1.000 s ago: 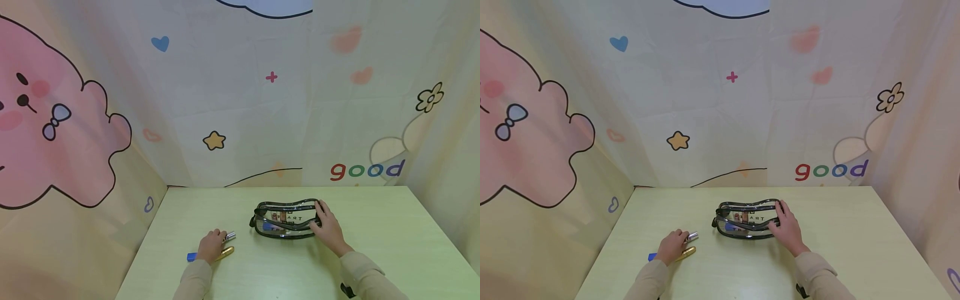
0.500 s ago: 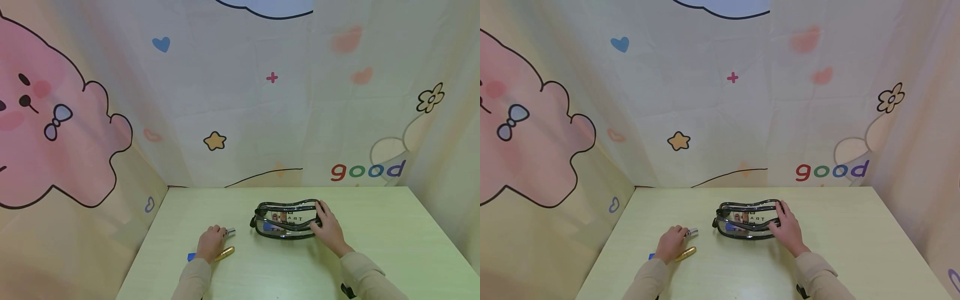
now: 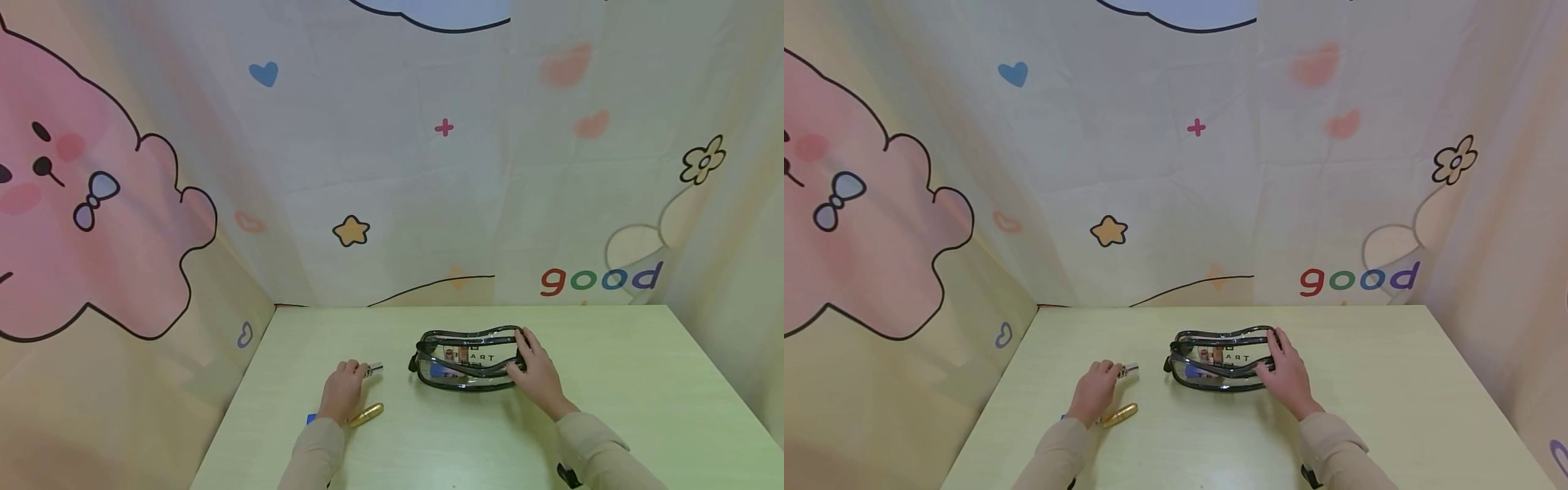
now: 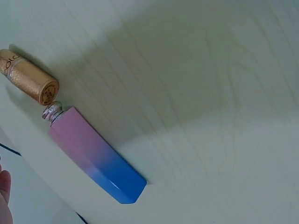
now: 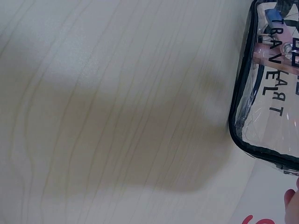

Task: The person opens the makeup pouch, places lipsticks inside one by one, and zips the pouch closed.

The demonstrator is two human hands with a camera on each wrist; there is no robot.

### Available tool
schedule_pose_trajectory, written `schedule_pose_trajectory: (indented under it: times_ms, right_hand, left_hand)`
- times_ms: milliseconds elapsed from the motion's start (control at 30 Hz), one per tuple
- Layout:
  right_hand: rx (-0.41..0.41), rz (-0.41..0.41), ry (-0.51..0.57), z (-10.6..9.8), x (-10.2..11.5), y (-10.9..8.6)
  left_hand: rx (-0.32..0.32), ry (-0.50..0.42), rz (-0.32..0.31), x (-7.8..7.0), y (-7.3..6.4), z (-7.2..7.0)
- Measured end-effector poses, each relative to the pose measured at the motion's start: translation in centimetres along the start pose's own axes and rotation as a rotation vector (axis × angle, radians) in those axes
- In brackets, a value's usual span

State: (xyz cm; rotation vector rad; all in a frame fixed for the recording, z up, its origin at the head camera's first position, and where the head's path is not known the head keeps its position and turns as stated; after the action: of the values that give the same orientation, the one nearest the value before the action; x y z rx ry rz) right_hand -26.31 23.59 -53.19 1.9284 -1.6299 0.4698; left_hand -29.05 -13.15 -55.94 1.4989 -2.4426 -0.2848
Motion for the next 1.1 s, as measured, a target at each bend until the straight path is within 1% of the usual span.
schedule_pose_trajectory:
  times_ms: [167,300,400,533,667,833,933,1100]
  right_hand:
    - [-0.001,0.001,0.004,0.0,-0.1,-0.1]
    - [-0.004,-0.003,-0.001,0.0,-0.2,-0.1]
    - [-0.009,-0.008,-0.003,0.0,-0.2,-0.1]
    - [-0.017,-0.012,-0.003,-0.1,-0.2,-0.1]
    - [-0.018,-0.011,-0.007,0.0,-0.3,-0.1]
    - [-0.003,-0.002,-0.001,0.1,-0.3,-0.1]
    - [0.000,0.002,0.000,0.1,-0.3,0.0]
    - [-0.006,-0.003,-0.009,0.0,-0.2,0.0]
  left_hand:
    - [-0.034,0.020,0.004,0.1,0.5,0.0]
    - [-0.036,0.011,-0.002,0.2,1.1,-0.5]
    - [-0.023,-0.004,-0.010,0.3,1.6,-1.0]
    - [-0.021,-0.002,-0.011,0.4,2.1,-1.4]
    - [-0.070,0.001,-0.006,0.4,2.4,-1.7]
    - [-0.143,-0.032,0.007,0.3,2.8,-2.2]
    - [-0.162,-0.049,0.015,0.2,3.0,-2.5]
    - [-0.176,-0.087,0.023,0.0,3.6,-3.0]
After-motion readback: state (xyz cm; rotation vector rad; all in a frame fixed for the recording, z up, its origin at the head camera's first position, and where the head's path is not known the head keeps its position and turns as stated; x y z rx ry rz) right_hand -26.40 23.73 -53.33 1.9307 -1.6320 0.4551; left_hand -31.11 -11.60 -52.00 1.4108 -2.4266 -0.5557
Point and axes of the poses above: each hand's wrist, its own y-axis towards the middle knuckle, its own z-axis out of the palm, x = y × z, the point moved 2 cm from there along y, towards the middle knuckle, and after that the axes turned 9 degrees about x, right-handed, at the moved point
